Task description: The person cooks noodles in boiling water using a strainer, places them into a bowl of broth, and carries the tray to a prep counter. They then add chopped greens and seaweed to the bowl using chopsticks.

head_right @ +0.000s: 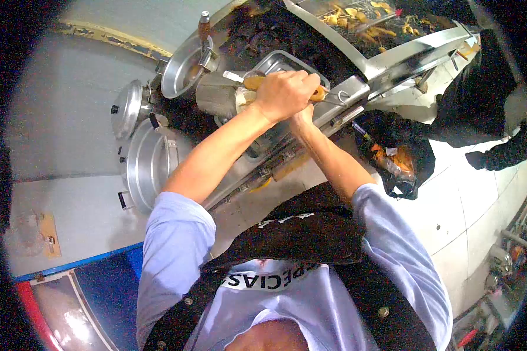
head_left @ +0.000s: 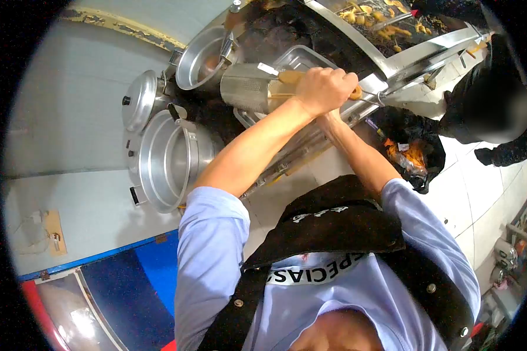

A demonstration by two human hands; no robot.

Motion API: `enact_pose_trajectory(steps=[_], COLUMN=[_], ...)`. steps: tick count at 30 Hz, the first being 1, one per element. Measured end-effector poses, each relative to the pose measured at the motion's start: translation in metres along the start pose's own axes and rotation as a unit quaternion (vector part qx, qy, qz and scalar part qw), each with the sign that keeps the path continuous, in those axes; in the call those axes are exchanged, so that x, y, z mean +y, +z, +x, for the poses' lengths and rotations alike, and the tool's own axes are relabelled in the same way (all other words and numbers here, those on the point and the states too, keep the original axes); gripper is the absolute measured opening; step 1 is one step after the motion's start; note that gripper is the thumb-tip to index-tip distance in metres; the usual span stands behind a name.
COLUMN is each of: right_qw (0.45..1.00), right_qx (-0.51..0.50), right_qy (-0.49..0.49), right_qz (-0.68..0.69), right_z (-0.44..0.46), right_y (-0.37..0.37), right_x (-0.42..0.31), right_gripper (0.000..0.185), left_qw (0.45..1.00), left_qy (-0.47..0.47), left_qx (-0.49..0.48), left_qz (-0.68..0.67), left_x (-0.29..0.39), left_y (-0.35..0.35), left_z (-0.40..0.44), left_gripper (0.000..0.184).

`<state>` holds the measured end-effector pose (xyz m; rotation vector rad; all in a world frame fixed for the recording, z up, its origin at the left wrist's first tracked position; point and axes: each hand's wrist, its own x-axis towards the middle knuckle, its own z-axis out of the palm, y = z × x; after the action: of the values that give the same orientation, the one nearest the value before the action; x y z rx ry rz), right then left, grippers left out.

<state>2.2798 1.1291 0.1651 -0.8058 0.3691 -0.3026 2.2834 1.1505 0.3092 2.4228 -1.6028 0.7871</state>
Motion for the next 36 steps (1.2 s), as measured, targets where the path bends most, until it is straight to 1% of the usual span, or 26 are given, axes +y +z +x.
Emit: enact_pose_trajectory(steps=[2,4,6,9,11,12,13,15,19,20,23,24,26,32,35,36], right_qw=[0.996,0.989,0.986,0.980,0.978,0.977,0.975,0.975,0.972,0.975,0.973,0.973,0.972,0.983,0.995,0.997], right_qx=[0.009,0.013,0.020,0.002,-0.031,-0.023,-0.016,-0.014,0.003,-0.003,0.021,0.026,0.033,0.044,0.021,0.022], right_qy=[0.077,0.127,0.150,0.179,0.177,0.187,0.197,0.199,0.209,0.199,0.208,0.208,0.209,0.168,0.100,0.080], right_qz=[0.053,0.076,0.064,0.092,0.107,0.103,0.098,0.093,0.108,0.097,0.095,0.098,0.102,0.065,0.013,-0.007], right_z=[0.004,0.009,0.011,0.020,0.026,0.031,0.035,0.036,0.037,0.038,0.040,0.040,0.039,0.036,0.033,0.031], right_y=[-0.001,-0.002,-0.002,-0.003,-0.010,-0.013,-0.017,-0.019,-0.026,-0.030,-0.040,-0.043,-0.047,-0.058,-0.053,-0.049], right_x=[0.000,-0.002,-0.006,-0.012,-0.014,-0.013,-0.013,-0.020,-0.032,-0.033,-0.035,-0.036,-0.038,-0.048,-0.050,-0.052], right_gripper=[0.034,0.034,0.036,0.038,0.044,0.045,0.046,0.047,0.048,0.049,0.049,0.049,0.048,0.048,0.049,0.046], left_qw=[1.000,0.998,0.995,0.988,0.983,0.978,0.976,0.972,0.947,0.943,0.939,0.932,0.929,0.905,0.902,0.901], left_qy=[-0.016,-0.040,-0.065,-0.108,-0.133,-0.163,-0.173,-0.192,-0.245,-0.257,-0.252,-0.262,-0.268,-0.290,-0.288,-0.286], left_qx=[-0.021,-0.045,-0.070,-0.107,-0.123,-0.130,-0.132,-0.136,-0.207,-0.212,-0.231,-0.249,-0.253,-0.310,-0.322,-0.325], left_qz=[0.002,-0.001,-0.002,-0.012,-0.013,-0.011,-0.006,0.006,0.015,0.005,0.021,0.012,0.013,0.025,0.020,0.019], left_x=[-0.001,-0.006,-0.013,-0.027,-0.037,-0.042,-0.047,-0.053,-0.063,-0.066,-0.074,-0.075,-0.079,-0.085,-0.090,-0.092], left_y=[0.002,0.004,0.001,-0.002,-0.003,-0.001,0.002,0.004,0.009,0.012,0.022,0.023,0.028,0.047,0.054,0.057], left_z=[0.001,0.003,0.005,0.007,0.008,0.008,0.008,0.009,0.014,0.014,0.015,0.017,0.017,0.020,0.017,0.016], left_gripper=[0.009,0.009,0.011,0.014,0.016,0.019,0.019,0.019,0.021,0.021,0.021,0.022,0.023,0.021,0.022,0.022])
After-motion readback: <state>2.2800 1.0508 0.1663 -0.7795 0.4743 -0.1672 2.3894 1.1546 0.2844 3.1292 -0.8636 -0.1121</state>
